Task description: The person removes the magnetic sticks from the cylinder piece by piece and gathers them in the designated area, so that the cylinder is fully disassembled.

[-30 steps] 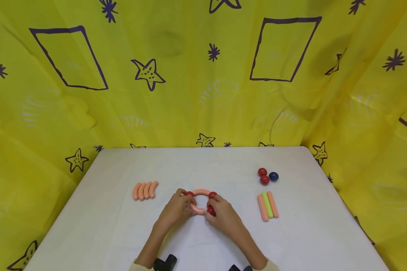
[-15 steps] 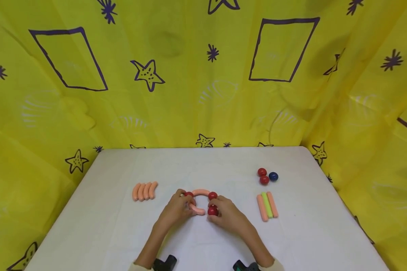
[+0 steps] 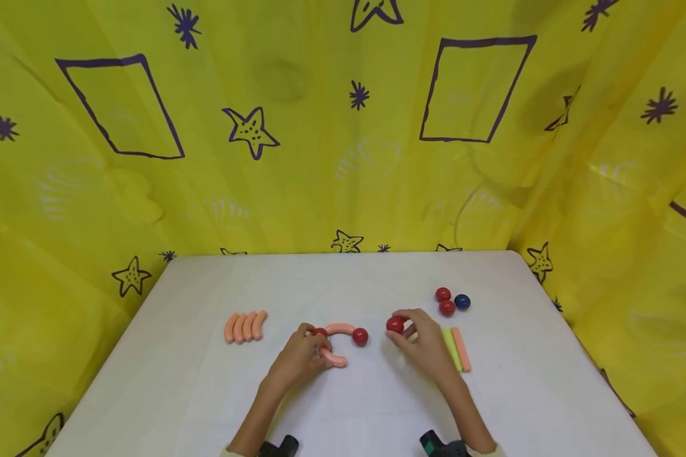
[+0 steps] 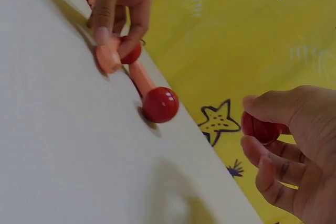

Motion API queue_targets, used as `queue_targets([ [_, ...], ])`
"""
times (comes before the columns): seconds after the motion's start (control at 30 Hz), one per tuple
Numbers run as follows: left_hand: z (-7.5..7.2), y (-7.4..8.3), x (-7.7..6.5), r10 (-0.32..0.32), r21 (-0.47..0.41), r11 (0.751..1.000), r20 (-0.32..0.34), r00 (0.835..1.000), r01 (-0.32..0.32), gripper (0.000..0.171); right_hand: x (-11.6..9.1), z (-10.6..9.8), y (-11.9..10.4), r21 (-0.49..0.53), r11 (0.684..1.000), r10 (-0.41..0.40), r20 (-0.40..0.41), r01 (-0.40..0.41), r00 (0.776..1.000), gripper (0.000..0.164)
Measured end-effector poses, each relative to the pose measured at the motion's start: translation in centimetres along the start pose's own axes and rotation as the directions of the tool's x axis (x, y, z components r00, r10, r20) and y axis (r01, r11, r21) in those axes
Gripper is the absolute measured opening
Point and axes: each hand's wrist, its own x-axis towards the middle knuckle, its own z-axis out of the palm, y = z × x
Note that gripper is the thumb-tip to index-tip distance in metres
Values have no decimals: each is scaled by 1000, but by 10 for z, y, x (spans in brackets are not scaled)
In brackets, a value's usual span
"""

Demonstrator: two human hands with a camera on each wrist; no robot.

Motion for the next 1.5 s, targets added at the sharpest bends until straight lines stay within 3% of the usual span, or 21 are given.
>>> queue_targets([
  [0.1,0,0,0,-5,-13,1000,4,1000,5,15,4,-18,10,-29,996,81,-131,-86,988,39],
  [0.23,-1,0,0,-9,-6,1000,2,1000,9,15,6,-44,23,-31,965,246,-228,-260,942,42],
  [0.4,0,0,0,-13,3,1000,3,1000,13,14,3,-66,44,-17,896,432,-202,-444,879,50],
  [0.67,2,0,0,-18,-3,1000,4,1000,18,15,4,-72,74,13,829,555,-136,-559,821,48],
  [0.93,3,-1,1,1,14,1000,-4,1000,-1,14,4,-66,87,-25,827,550,-169,-562,818,52],
  [1.33,4,-2,1,-7,13,1000,4,1000,7,14,7,-57,90,-48,823,542,-230,-566,808,50],
  [1.5,2,-3,1,21,35,999,-6,1000,-20,17,8,-55,89,-44,819,546,-247,-573,800,48],
])
